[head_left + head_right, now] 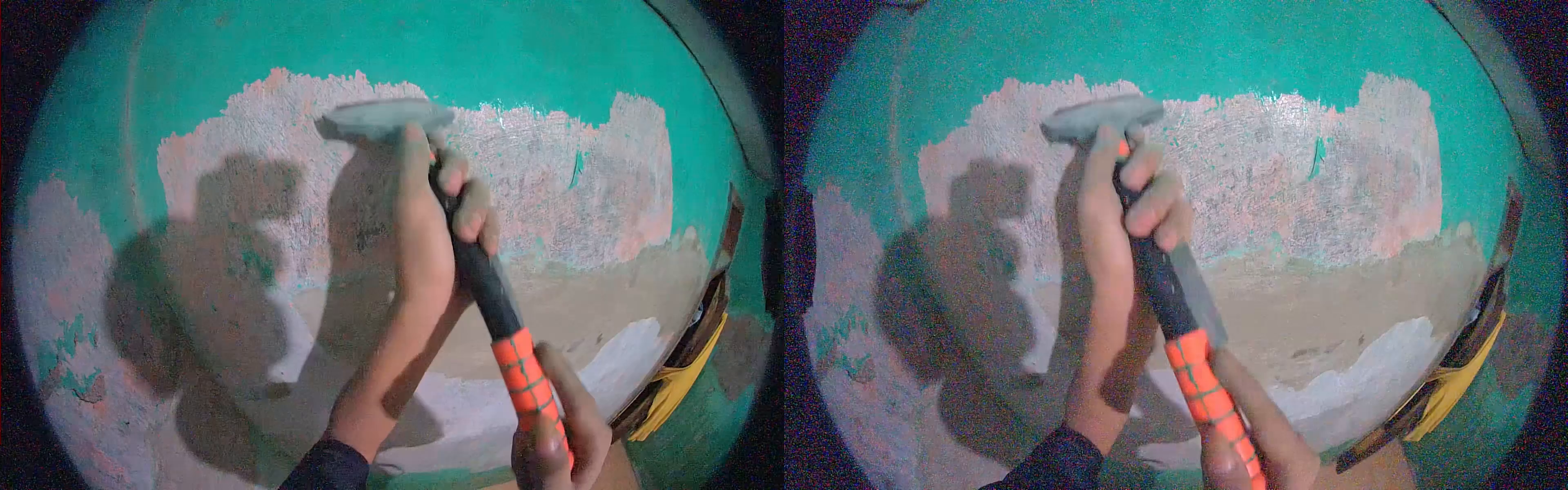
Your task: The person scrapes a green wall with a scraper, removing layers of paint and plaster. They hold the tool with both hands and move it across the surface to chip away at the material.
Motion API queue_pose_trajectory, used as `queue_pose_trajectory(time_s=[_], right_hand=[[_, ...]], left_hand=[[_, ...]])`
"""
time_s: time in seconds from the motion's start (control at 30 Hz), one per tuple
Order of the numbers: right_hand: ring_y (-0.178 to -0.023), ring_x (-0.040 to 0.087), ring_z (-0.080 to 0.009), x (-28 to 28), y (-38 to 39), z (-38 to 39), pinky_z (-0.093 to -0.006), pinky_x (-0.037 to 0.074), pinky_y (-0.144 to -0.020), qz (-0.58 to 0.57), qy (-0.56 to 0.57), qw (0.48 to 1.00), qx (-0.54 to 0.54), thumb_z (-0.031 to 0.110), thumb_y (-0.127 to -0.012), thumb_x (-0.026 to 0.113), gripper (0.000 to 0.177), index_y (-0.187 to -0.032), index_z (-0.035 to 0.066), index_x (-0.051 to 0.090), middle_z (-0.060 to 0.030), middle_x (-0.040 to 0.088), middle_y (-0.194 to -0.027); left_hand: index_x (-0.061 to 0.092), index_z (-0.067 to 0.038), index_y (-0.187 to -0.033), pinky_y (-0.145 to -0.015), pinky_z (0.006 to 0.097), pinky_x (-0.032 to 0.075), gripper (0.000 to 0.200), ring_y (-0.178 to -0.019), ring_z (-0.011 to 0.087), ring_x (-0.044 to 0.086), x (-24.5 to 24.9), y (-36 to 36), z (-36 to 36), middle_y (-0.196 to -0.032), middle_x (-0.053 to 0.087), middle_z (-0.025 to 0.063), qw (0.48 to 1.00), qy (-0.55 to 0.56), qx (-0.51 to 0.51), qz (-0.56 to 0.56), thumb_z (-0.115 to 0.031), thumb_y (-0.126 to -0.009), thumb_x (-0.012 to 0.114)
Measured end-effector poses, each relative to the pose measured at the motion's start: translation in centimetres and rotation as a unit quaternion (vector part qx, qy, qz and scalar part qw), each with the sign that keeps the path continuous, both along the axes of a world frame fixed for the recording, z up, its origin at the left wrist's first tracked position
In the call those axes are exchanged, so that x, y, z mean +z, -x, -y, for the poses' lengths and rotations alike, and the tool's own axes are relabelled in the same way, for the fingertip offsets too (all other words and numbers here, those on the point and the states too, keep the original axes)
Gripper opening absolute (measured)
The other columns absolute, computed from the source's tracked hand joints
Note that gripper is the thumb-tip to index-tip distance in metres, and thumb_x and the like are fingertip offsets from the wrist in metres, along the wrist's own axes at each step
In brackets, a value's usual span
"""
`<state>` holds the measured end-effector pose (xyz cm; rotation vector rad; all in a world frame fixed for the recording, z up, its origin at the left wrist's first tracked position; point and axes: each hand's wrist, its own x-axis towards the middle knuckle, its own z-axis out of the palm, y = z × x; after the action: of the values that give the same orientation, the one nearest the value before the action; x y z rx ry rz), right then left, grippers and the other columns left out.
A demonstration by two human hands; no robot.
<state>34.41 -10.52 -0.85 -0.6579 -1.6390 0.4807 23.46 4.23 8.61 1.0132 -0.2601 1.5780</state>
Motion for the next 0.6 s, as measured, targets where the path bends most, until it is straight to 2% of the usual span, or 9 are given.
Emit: queue_pose_trajectory(time_s=[0.07,0.13,0.23,0.3,0.33,0.43,0.5,0.53,0.6], right_hand=[[-0.118,0.04,-0.0349,0.5,1.1,-0.3,-0.043,0.032,-0.099,-0.031,-0.056,0.997,-0.04,0.023,-0.09,0.041,0.049,-0.123,-0.013,0.037,-0.0279,0.041,-0.125],[-0.069,0.04,-0.0135,0.6,0.7,0.8,-0.0268,0.03,-0.061,-0.03,0.073,0.996,-0.044,0.032,-0.087,0.044,0.06,-0.128,-0.01,0.03,-0.0101,0.048,-0.08],[-0.069,0.039,-0.0129,0.3,1.4,1.1,-0.0263,0.03,-0.061,-0.055,0.079,0.994,-0.048,0.032,-0.087,0.045,0.06,-0.128,-0.01,0.03,-0.011,0.049,-0.081],[-0.118,0.041,-0.0341,0.4,1.6,-0.4,-0.0421,0.032,-0.098,-0.057,-0.054,0.997,-0.023,0.023,-0.09,0.042,0.049,-0.124,-0.012,0.037,-0.0273,0.042,-0.125],[-0.118,0.041,-0.0341,0.5,1.6,-0.3,-0.0427,0.032,-0.099,-0.042,-0.054,0.997,-0.044,0.023,-0.089,0.042,0.049,-0.124,-0.011,0.037,-0.0262,0.042,-0.125],[-0.043,0.038,-0.0023,-0.4,1.4,0.6,-0.0181,0.028,-0.042,-0.063,0.095,0.991,-0.067,0.036,-0.086,0.046,0.067,-0.131,-0.008,0.026,-0.002,0.053,-0.06],[-0.093,0.04,-0.0245,-0.3,1.4,0.1,-0.0355,0.03,-0.08,-0.056,-0.013,0.998,-0.027,0.028,-0.088,0.044,0.055,-0.127,-0.009,0.033,-0.0175,0.045,-0.104],[-0.118,0.041,-0.0356,-0.2,1.6,-0.1,-0.0442,0.031,-0.099,-0.055,-0.061,0.997,-0.009,0.023,-0.089,0.043,0.049,-0.125,-0.01,0.036,-0.0253,0.042,-0.126],[-0.119,0.039,-0.0364,0.4,1.7,-0.3,-0.0455,0.03,-0.1,-0.039,-0.059,0.997,-0.034,0.027,-0.09,0.043,0.052,-0.126,-0.009,0.035,-0.0254,0.04,-0.127]], left_hand=[[0.038,-0.013,-0.086,-0.028,0.0246,0.034,0.026,-0.038,0.0073,0.035,1.0,-0.1,0.3,-0.064,0.038,-0.0035,0.998,-0.033,0.05,0.018,-0.039,-0.09,0.04],[0.038,-0.013,-0.086,-0.028,0.0248,0.034,0.026,-0.038,0.0074,0.035,0.4,0.1,0.5,-0.064,0.038,-0.0036,0.999,-0.028,0.029,0.0,-0.039,-0.091,0.039],[0.043,-0.012,-0.087,-0.031,0.0234,0.032,0.021,-0.038,0.0054,0.032,0.1,0.1,0.9,-0.062,0.039,-0.0051,1.0,-0.02,0.015,0.006,-0.032,-0.09,0.043],[0.045,-0.011,-0.087,-0.032,0.0226,0.031,0.018,-0.038,0.0042,0.031,0.4,0.1,1.4,-0.062,0.039,-0.0058,1.0,0.0,0.011,0.016,-0.029,-0.09,0.045],[0.045,-0.011,-0.087,-0.033,0.0226,0.031,0.018,-0.038,0.0042,0.031,1.0,0.1,1.9,-0.062,0.04,-0.0058,1.0,0.013,0.009,0.02,-0.029,-0.09,0.045],[0.045,-0.011,-0.087,-0.033,0.0223,0.032,0.017,-0.038,0.0039,0.032,0.4,0.4,1.5,-0.062,0.04,-0.0055,1.0,0.007,-0.005,0.007,-0.028,-0.089,0.045],[0.045,-0.011,-0.087,-0.033,0.0222,0.032,0.017,-0.038,0.0039,0.032,-0.4,0.6,1.1,-0.062,0.04,-0.0055,0.999,-0.031,0.024,-0.005,-0.028,-0.089,0.046],[0.042,-0.011,-0.088,-0.032,0.0235,0.033,0.022,-0.039,0.0054,0.034,-0.3,0.7,0.9,-0.063,0.039,-0.0048,0.999,-0.036,0.032,-0.005,-0.033,-0.089,0.044],[0.037,-0.012,-0.088,-0.029,0.0262,0.036,0.031,-0.04,0.0083,0.037,1.3,0.7,0.0,-0.065,0.038,-0.0034,0.998,-0.045,0.043,-0.003,-0.043,-0.09,0.041]])
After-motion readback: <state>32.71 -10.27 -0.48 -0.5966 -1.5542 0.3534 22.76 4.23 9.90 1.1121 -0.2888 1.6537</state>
